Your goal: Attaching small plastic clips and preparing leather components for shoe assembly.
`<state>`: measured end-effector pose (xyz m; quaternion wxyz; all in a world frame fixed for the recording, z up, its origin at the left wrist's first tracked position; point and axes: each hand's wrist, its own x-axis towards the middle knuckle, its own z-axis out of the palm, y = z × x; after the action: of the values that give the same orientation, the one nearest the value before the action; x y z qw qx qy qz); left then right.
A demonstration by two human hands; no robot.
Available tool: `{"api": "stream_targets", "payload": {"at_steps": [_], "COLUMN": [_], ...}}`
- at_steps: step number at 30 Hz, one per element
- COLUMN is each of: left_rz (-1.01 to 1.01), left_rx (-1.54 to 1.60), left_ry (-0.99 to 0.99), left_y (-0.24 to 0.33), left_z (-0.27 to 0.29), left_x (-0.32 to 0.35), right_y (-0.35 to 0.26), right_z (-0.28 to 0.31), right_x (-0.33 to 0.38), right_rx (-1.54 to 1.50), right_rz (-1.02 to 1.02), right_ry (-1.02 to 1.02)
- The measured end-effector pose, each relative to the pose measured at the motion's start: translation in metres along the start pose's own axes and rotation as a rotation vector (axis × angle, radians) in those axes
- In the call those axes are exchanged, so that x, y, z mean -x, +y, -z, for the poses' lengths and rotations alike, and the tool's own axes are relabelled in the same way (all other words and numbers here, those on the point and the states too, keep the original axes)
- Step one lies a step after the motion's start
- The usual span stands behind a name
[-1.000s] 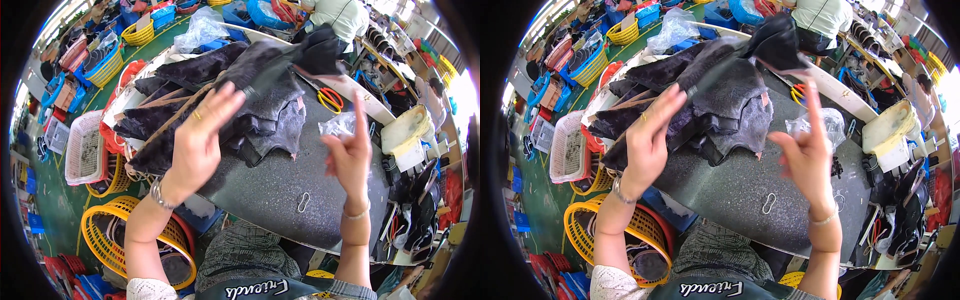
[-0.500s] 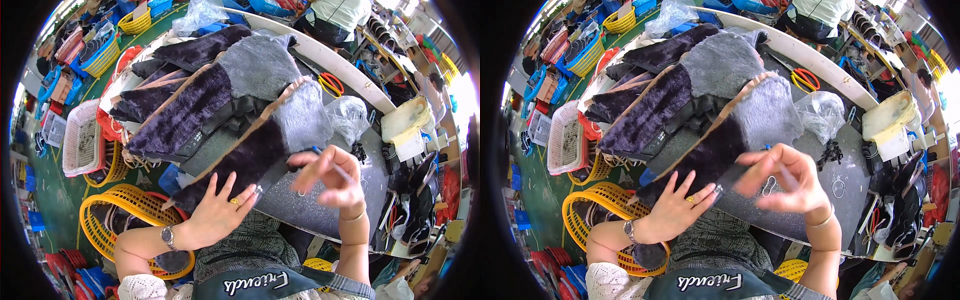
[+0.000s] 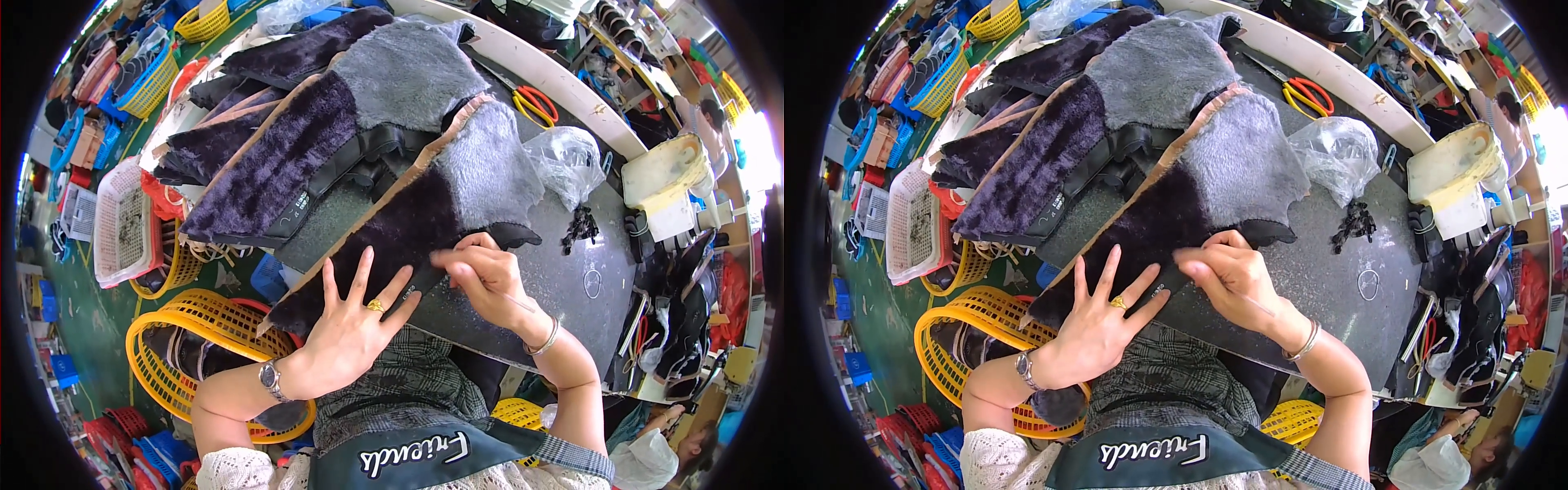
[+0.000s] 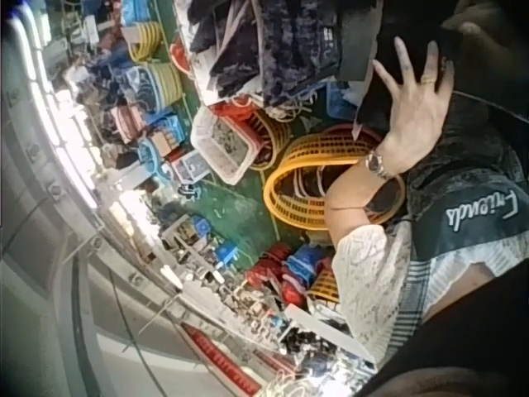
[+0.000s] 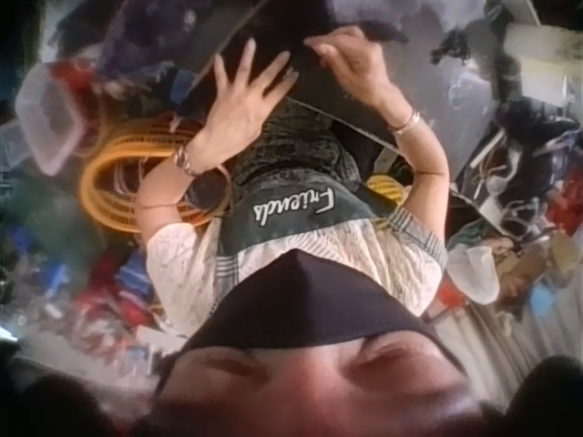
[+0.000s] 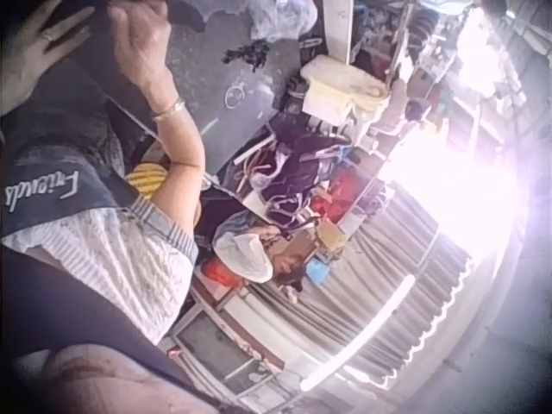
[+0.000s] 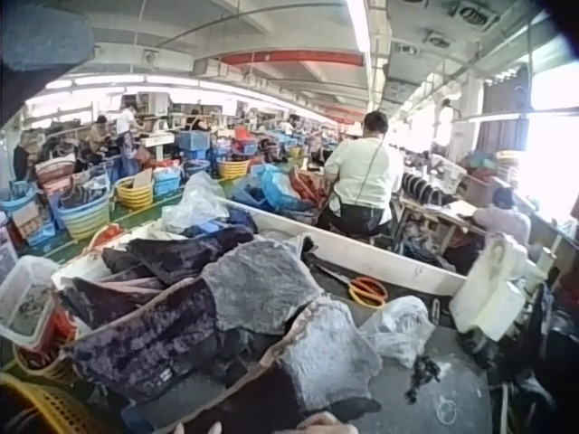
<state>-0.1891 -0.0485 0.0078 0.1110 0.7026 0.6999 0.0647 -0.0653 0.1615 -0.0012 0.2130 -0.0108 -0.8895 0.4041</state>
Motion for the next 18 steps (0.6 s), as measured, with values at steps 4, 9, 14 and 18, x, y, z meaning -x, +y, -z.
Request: {"api": "stream_targets", "payload": {"at_steps": [4, 9, 14, 18], "left_rz": [-0.001, 0.003, -0.011, -0.035], "left_rx": [0.017, 0.022, -0.006, 0.082], "left_ry": [0.033, 0.029, 0.004, -0.061], "left_y": [0.000, 0.001, -0.001, -0.007], "left_z": [-0.003, -0.001, 0.004, 0.017], "left_x": [0.001, 0.001, 0.000, 0.000], "right_y": [0.000, 0.018, 0.015, 0.020], "right_z": [-0.012, -0.012, -0.012, -0.010], "right_x": [0.013, 0.014, 0.015, 0.014], "right_rx": [-0.225, -0.032, 0.026, 0.044], "right_rz": [-0.420, -0.047, -0.111, -0.080], "right_ry": [0.138, 0.017, 0.085, 0.101]}}
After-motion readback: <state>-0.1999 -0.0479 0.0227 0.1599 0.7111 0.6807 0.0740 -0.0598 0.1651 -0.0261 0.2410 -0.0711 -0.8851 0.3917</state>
